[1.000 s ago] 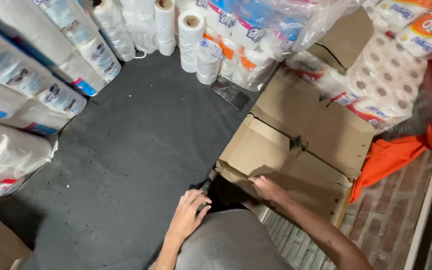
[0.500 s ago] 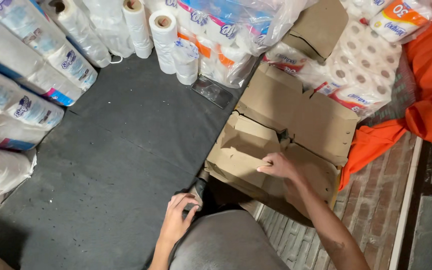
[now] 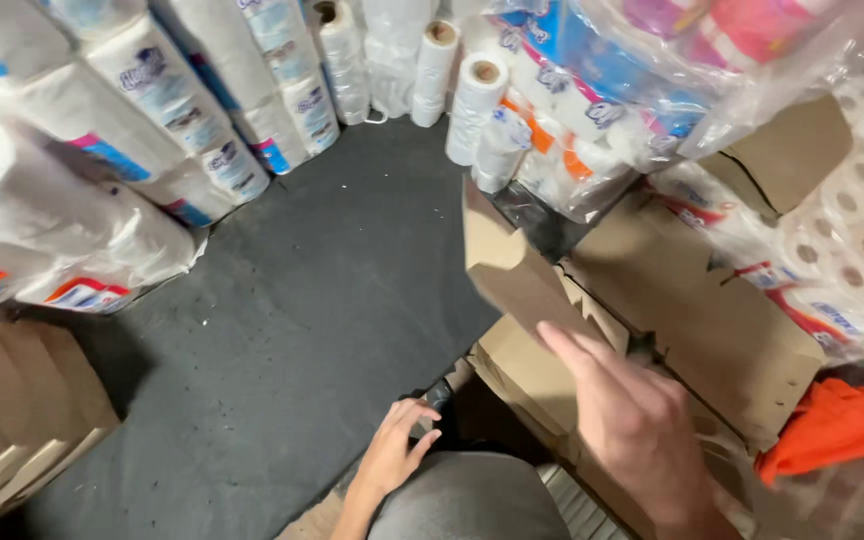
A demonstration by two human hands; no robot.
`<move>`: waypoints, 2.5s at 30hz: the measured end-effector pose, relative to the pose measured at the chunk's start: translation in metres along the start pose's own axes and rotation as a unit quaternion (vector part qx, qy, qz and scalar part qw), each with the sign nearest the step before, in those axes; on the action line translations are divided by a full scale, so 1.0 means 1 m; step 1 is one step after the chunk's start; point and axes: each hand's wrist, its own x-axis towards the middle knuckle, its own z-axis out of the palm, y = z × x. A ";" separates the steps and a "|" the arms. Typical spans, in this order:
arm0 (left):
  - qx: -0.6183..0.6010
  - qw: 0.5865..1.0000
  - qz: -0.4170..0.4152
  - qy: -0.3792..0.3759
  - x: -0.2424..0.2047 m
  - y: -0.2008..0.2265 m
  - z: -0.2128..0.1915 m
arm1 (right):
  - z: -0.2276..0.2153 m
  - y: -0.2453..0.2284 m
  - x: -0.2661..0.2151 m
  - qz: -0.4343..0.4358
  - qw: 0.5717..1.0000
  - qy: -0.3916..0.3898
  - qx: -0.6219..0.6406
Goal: The person folds multiple cardboard pizza-style boxes by hand and stacks them on a table in a stockroom area.
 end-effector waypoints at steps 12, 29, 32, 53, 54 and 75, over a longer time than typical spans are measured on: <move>-0.001 0.991 -0.109 0.078 -0.048 -0.018 0.004 | 0.240 -0.112 0.004 -0.327 0.929 -0.064 0.159; 0.302 0.936 0.022 0.178 -0.046 -0.009 -0.032 | 0.306 0.020 -0.023 -0.197 0.875 -0.433 0.090; 0.454 0.874 -0.008 0.173 -0.022 -0.032 -0.031 | 0.320 0.061 -0.017 -0.095 0.867 -0.481 0.087; 0.315 0.923 -0.064 0.213 0.036 -0.057 -0.038 | 0.324 0.012 0.004 -0.329 0.894 -0.299 -0.057; 0.316 0.922 -0.065 0.213 0.031 -0.050 -0.041 | 0.332 0.013 0.006 -0.330 0.894 -0.299 -0.056; 0.369 0.862 -0.094 0.334 -0.131 -0.112 -0.100 | 0.364 -0.085 0.015 -0.381 0.821 -0.412 0.105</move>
